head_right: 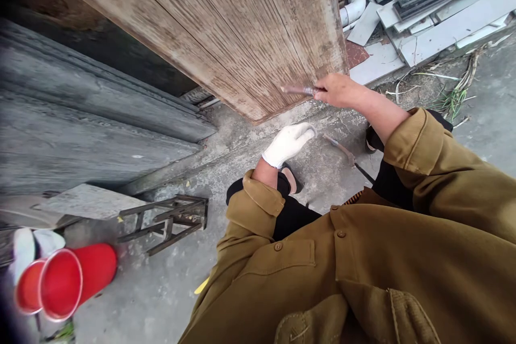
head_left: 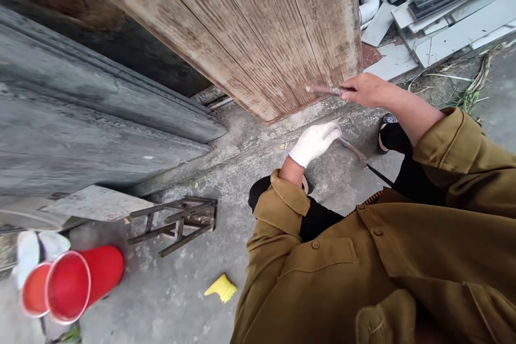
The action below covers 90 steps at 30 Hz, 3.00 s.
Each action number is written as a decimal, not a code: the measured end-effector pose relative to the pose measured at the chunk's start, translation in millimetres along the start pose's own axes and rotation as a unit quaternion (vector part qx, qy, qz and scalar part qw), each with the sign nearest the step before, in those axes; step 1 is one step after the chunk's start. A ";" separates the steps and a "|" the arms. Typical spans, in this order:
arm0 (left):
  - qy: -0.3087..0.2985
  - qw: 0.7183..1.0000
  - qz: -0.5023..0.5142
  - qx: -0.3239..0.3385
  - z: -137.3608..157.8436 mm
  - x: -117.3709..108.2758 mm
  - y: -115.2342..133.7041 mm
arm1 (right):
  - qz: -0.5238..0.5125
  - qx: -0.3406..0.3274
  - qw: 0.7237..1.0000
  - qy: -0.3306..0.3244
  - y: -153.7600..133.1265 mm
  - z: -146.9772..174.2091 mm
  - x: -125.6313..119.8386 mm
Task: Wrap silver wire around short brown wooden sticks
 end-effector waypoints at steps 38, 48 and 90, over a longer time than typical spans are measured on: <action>0.054 0.996 0.064 -0.018 4.9 -20.6 -18.6 | -0.125 -0.159 0.913 -0.355 -31.4 44.4 34.4; -0.011 1.000 0.011 -0.006 6.8 -2.8 -11.8 | -0.098 -0.084 0.988 -0.084 -8.0 8.6 1.5; 0.013 0.999 0.001 -0.047 5.6 -19.3 -31.1 | 0.018 -0.119 0.919 -0.375 -27.2 23.7 72.8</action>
Point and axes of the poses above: each hand's wrist, its own z-axis away from the middle knuckle, its own x-axis out of the palm, y = z × x, the point moved 7 cm from there along -z, towards the middle knuckle, and after that the axes turned 7 degrees about -x, right-handed, at the moved point
